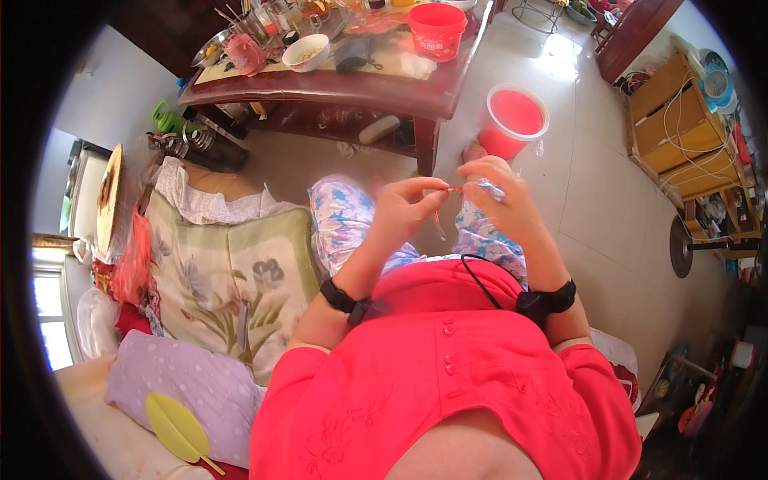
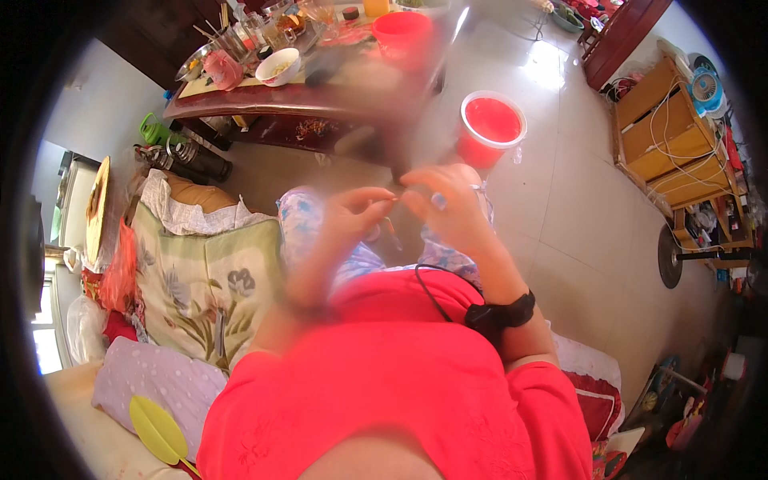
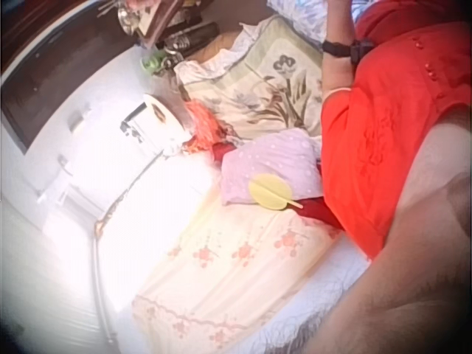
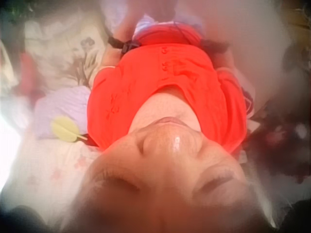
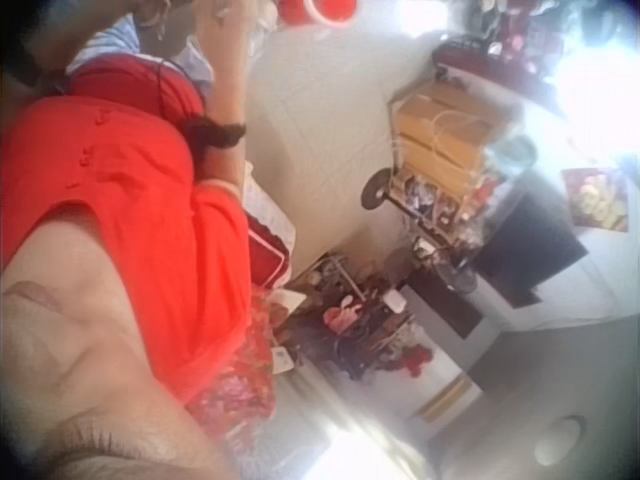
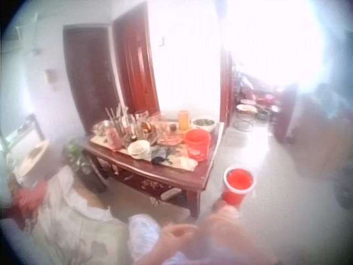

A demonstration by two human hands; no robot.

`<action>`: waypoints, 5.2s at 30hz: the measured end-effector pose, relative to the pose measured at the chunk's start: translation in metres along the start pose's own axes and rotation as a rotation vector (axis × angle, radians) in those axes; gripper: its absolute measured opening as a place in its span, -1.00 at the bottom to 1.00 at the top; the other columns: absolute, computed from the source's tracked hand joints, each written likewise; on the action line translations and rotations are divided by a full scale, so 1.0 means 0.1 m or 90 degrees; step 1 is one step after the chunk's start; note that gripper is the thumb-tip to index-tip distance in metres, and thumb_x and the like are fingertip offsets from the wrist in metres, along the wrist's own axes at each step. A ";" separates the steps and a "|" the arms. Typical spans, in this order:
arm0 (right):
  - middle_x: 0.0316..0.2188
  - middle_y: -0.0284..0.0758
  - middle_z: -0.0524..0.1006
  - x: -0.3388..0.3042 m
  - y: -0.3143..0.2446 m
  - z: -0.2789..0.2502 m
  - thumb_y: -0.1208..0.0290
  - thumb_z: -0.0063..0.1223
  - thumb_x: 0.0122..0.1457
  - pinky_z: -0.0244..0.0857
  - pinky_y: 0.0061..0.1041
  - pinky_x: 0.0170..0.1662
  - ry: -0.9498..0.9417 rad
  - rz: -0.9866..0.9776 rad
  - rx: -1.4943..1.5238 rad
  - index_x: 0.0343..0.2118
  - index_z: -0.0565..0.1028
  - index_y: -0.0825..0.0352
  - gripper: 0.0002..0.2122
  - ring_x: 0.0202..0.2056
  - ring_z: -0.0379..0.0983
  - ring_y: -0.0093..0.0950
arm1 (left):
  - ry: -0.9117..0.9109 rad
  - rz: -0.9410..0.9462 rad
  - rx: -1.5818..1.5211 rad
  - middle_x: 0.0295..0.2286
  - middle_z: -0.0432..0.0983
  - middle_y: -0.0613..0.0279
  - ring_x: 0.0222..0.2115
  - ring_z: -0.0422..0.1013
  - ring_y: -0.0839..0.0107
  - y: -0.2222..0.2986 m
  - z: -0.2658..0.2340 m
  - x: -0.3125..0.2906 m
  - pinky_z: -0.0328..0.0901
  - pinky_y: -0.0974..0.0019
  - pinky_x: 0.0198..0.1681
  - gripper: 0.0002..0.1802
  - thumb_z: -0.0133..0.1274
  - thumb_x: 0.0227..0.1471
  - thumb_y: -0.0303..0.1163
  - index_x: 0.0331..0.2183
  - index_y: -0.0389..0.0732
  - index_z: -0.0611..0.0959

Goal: The person holds a multi-colored braided cord and uses a needle to pull a loose thread through the weave, then uses a metal clipper to trim excess thread ends.

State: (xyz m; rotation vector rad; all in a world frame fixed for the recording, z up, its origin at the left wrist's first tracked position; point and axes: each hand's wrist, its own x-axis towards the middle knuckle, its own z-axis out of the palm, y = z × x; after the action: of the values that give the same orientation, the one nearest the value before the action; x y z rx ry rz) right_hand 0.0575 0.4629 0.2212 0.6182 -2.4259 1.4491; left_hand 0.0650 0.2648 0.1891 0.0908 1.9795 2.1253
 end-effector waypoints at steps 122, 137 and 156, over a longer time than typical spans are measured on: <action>-0.15 -0.28 0.40 -0.06 0.17 0.01 0.62 -0.07 0.09 0.17 -0.51 -0.07 0.020 0.200 0.521 -0.38 0.46 0.40 -0.93 -0.14 0.31 -0.52 | -0.066 -0.139 -0.184 -0.71 0.26 0.54 -0.78 0.04 0.76 0.04 0.00 -0.06 -0.08 0.61 -0.73 -0.79 0.03 0.03 -0.30 -0.34 -0.24 0.59; -0.16 -0.24 0.44 -0.07 0.38 -0.28 0.53 -0.11 0.14 0.28 -0.34 -0.10 0.142 0.175 0.736 -0.31 0.45 0.36 -0.89 -0.10 0.35 -0.41 | -0.040 -0.067 -0.149 -0.57 0.41 0.48 -0.72 0.12 0.76 0.04 -0.11 -0.07 -0.02 0.63 -0.70 -0.79 0.11 -0.03 -0.30 -0.36 -0.21 0.61; -0.46 -0.30 0.47 0.00 -0.15 0.05 0.57 0.04 -0.03 0.23 -0.56 -0.34 -0.076 -0.006 0.034 -0.44 0.50 0.37 -0.93 -0.41 0.38 -0.45 | -0.077 -0.016 -0.081 -0.53 0.47 0.38 -0.56 0.32 0.70 0.14 0.06 -0.06 0.15 0.63 -0.54 -0.83 0.09 -0.01 -0.40 -0.36 -0.29 0.58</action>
State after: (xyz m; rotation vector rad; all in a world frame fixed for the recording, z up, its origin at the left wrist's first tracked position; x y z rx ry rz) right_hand 0.0643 0.4519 0.2305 0.7471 -2.4760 1.5194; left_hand 0.0702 0.2687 0.2042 0.1666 1.7647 2.1696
